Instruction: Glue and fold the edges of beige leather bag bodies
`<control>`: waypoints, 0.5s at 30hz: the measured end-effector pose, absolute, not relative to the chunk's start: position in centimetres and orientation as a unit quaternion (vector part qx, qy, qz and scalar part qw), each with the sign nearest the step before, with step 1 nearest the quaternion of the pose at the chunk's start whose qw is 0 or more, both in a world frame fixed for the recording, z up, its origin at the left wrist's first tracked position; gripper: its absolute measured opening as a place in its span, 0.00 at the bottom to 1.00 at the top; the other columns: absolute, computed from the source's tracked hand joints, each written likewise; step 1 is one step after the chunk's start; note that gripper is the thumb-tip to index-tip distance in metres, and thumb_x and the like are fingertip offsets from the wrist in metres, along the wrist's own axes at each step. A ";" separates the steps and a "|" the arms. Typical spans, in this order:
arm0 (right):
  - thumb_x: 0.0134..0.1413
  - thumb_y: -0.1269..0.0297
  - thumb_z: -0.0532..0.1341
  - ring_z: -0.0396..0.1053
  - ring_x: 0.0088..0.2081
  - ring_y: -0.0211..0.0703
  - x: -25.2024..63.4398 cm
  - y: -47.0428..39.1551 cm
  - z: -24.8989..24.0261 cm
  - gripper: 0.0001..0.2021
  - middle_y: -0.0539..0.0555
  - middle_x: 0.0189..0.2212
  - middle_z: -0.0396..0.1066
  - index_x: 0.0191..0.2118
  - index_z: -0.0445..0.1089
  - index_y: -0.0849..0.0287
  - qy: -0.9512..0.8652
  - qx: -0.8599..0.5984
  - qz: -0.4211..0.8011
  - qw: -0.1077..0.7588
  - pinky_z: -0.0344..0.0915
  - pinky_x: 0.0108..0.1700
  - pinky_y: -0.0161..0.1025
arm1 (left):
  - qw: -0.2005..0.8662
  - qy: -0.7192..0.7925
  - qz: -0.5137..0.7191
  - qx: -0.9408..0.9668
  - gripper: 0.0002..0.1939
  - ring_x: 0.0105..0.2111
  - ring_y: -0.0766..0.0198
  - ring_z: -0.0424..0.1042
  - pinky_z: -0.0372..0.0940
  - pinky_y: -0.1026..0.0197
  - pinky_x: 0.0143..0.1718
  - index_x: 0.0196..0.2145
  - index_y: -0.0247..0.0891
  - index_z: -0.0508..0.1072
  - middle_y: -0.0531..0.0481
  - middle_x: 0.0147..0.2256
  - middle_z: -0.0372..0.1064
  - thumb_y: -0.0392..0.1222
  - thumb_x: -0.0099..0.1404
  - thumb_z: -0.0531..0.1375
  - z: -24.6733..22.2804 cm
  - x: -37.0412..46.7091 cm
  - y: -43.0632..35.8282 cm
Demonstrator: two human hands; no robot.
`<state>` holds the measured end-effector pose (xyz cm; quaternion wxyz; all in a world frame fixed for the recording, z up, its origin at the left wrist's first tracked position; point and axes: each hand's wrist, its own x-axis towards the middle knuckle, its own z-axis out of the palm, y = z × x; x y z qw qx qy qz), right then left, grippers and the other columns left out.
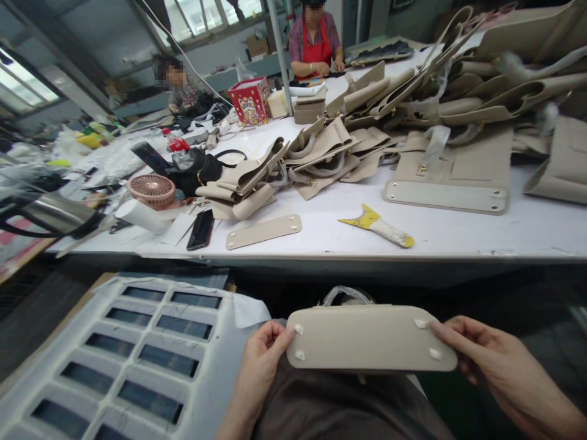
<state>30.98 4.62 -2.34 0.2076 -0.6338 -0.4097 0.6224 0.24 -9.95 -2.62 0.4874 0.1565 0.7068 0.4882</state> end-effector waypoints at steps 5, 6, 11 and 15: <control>0.28 0.37 0.73 0.53 0.20 0.32 30.9 4.7 -2.4 0.29 0.48 0.19 0.59 0.21 0.69 0.61 -0.393 -0.635 0.627 0.221 0.51 0.17 0.29 | 0.493 0.705 0.484 0.158 0.24 0.22 0.72 0.56 0.52 0.70 0.23 0.26 0.35 0.66 0.56 0.21 0.61 0.59 0.54 0.67 -3.0 -0.1 -9.8; 0.29 0.38 0.73 0.53 0.19 0.32 30.9 4.7 -2.5 0.28 0.48 0.18 0.59 0.21 0.68 0.61 -0.395 -0.630 0.631 0.221 0.50 0.17 0.28 | 0.493 0.708 0.480 0.157 0.24 0.22 0.72 0.56 0.51 0.70 0.23 0.25 0.35 0.66 0.56 0.21 0.61 0.59 0.53 0.68 -2.9 -0.1 -9.7; 0.34 0.40 0.72 0.53 0.19 0.32 31.0 4.7 -2.9 0.27 0.47 0.18 0.58 0.22 0.68 0.62 -0.399 -0.618 0.645 0.210 0.49 0.17 0.28 | 0.486 0.718 0.479 0.135 0.24 0.19 0.74 0.50 0.46 0.71 0.20 0.24 0.35 0.64 0.58 0.19 0.57 0.59 0.52 0.68 -2.2 0.1 -9.1; 0.35 0.40 0.72 0.52 0.17 0.31 30.7 4.8 -2.8 0.28 0.46 0.16 0.57 0.23 0.66 0.61 -0.392 -0.621 0.643 0.217 0.49 0.17 0.28 | 0.496 0.722 0.468 0.119 0.26 0.18 0.75 0.45 0.41 0.71 0.19 0.23 0.35 0.63 0.60 0.17 0.52 0.60 0.49 0.69 -1.7 0.4 -9.0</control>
